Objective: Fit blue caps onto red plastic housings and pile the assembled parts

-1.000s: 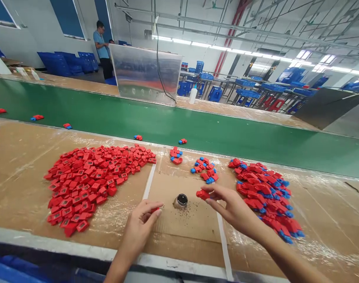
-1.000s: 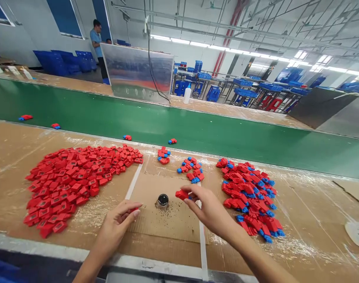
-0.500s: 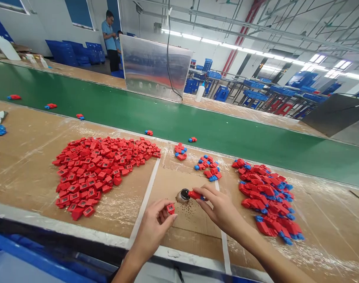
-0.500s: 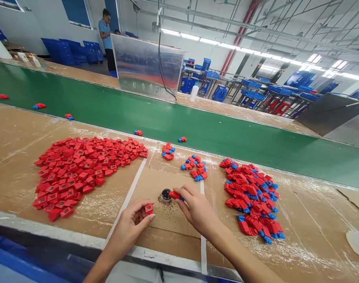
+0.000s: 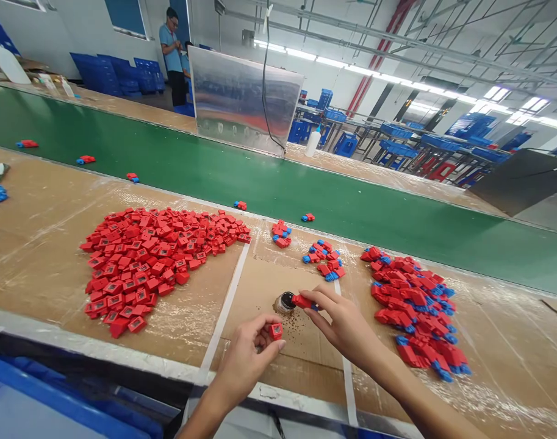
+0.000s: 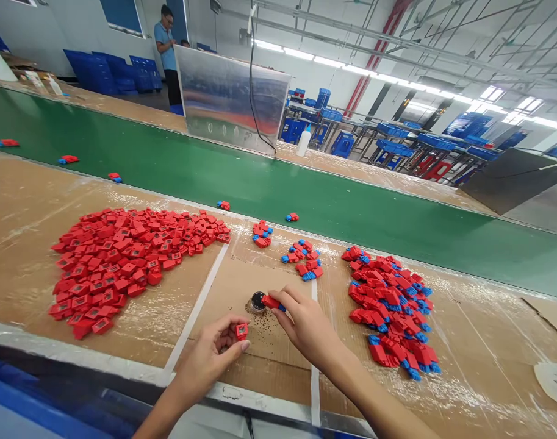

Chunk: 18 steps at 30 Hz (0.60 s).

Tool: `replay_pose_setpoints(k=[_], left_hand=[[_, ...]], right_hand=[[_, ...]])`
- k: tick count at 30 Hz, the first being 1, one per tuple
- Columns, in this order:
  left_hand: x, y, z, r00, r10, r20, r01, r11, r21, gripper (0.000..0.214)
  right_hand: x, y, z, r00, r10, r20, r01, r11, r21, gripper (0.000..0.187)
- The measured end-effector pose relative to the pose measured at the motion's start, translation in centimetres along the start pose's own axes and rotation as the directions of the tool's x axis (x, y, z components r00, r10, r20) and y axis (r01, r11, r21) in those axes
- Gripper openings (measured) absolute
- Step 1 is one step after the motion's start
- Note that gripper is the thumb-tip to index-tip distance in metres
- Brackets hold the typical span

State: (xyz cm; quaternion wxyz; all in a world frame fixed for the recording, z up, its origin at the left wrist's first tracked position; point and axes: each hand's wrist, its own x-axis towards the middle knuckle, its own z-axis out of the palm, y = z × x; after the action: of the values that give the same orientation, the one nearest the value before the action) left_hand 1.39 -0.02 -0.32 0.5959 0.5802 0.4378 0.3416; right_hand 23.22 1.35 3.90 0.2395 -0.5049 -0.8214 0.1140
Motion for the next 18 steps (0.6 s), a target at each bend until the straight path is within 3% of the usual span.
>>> replay_pose_setpoints(k=[7,11,18], left_hand=[[0.2,-0.2,-0.1,0.998,-0.02,0.053,0.026,0.994,-0.102,0.027],[0.2,-0.2,-0.4,0.991,0.032,0.126,-0.017,0.993,-0.119,0.025],[0.1,0.0,-0.6,0.986,0.049,0.157,-0.041,0.997,-0.059,0.029]], right_hand=[[-0.7,-2.4,-1.1,0.999,0.048,0.003,-0.048,0.982,0.181,0.023],[-1.5,-3.4,-0.5,0.997,0.041,0.065,-0.058,0.961,0.271,0.027],[-1.8,-3.4,0.5,0.993,0.066,0.097,-0.092,0.948,0.306,0.024]])
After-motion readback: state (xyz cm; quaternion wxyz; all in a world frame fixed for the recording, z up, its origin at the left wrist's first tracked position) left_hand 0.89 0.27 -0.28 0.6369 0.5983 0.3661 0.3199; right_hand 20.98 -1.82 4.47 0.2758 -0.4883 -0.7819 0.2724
